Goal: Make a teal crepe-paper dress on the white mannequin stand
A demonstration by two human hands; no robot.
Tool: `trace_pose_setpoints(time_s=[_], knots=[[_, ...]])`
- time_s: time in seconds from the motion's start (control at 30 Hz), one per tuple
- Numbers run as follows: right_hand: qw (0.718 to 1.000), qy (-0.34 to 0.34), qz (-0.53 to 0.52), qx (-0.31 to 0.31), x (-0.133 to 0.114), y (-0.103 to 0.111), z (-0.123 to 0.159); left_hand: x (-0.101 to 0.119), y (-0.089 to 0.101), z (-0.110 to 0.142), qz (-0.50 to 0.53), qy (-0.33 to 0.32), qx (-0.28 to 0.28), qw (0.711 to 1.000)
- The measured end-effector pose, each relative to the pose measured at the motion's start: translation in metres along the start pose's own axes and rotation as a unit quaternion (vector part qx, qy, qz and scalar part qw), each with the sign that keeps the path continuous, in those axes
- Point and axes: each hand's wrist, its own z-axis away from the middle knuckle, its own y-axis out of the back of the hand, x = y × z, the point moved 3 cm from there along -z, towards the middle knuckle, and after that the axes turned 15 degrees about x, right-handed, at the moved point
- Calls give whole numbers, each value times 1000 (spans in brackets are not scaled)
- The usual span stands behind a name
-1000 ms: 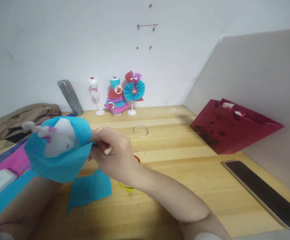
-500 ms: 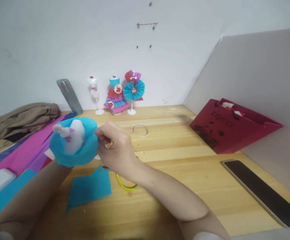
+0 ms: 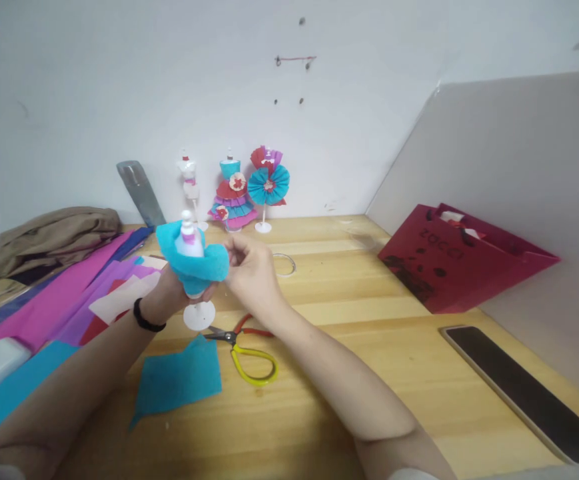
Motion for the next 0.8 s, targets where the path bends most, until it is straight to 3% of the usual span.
trace_pose_setpoints(time_s=[0.33, 0.67, 0.8], knots=[[1000, -3, -26, -10, 3, -1, -8, 8, -21, 6, 47, -37, 0, 998], [998, -19, -38, -37, 16, -2, -7, 13, -17, 11, 13, -90, 96, 991], [998, -18, -51, -37, 22, -3, -9, 21, -14, 12, -21, -108, 158, 981]])
